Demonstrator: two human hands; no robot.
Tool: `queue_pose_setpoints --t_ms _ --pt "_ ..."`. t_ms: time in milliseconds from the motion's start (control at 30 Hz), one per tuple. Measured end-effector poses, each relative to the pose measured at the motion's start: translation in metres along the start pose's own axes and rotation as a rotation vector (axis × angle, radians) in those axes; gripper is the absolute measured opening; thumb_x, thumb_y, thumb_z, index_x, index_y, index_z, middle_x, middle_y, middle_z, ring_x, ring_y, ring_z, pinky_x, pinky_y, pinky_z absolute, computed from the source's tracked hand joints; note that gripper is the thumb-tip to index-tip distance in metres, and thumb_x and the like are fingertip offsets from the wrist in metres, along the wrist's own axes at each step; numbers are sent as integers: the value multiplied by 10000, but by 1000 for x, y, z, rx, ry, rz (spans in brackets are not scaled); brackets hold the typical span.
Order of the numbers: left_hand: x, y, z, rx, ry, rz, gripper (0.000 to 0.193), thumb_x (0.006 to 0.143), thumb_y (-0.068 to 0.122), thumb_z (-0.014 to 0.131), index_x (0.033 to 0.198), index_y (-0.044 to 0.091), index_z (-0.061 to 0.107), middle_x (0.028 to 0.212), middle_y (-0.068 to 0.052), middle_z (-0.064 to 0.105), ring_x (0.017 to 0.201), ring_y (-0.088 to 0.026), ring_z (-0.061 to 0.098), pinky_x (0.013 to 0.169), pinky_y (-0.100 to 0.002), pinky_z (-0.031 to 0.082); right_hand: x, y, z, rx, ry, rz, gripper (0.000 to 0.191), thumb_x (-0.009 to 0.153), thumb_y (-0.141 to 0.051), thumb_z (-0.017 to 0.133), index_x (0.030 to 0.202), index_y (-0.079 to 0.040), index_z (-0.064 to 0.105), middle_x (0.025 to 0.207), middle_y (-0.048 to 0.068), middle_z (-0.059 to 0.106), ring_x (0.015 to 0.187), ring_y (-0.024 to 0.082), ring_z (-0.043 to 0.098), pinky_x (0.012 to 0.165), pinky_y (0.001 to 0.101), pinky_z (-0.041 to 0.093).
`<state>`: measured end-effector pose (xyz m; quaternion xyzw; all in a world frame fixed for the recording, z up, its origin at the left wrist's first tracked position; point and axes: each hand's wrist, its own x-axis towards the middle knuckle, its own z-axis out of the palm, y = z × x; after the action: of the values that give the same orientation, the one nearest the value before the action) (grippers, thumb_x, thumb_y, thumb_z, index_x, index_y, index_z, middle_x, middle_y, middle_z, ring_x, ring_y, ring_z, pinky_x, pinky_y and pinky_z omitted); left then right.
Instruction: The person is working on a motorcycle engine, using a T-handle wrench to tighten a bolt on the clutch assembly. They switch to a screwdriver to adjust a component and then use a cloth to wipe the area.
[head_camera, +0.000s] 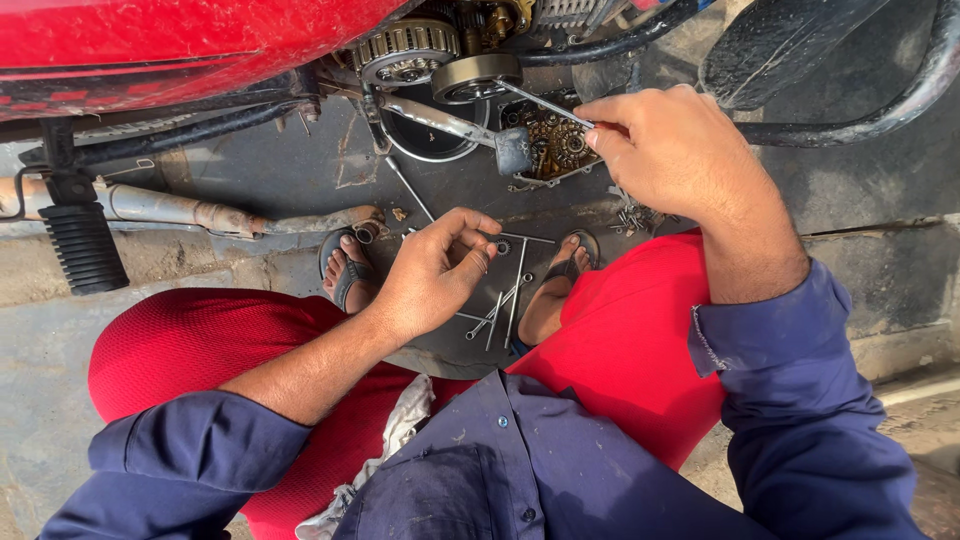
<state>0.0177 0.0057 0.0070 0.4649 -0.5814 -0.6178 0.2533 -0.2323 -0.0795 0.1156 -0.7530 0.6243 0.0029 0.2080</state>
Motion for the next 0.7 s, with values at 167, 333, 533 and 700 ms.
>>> queue_pose_setpoints --t_ms 167,333,533,700 --pt "9 -2 -10 69 80 13 206 973 42 641 1178 41 649 900 -44 759 721 -53 693 624 -221 559 -8 7 8 45 69 -57 284 983 -253 668 1231 -152 764 844 154 742 798 378 718 765 484 567" --pt "26 -5 -26 299 183 43 208 953 77 633 1156 50 672 933 -80 771 741 -147 743 669 -295 591 -7 19 12 137 -4 46 296 979 -276 656 1246 -181 744 740 118 734 698 302 740 720 425 575" --pt "65 -10 -28 557 345 128 186 956 186 663 1090 85 742 959 -141 761 810 -307 744 734 -426 578 -7 39 17 170 -23 10 325 973 -261 666 1277 -168 730 754 138 730 691 291 736 716 412 576" --pt "98 -25 -21 729 566 175 229 984 260 676 1112 86 751 962 -147 768 841 -367 727 730 -479 572 2 56 18 145 -36 -73 347 958 -279 687 1283 -169 736 839 163 743 744 318 727 722 438 571"
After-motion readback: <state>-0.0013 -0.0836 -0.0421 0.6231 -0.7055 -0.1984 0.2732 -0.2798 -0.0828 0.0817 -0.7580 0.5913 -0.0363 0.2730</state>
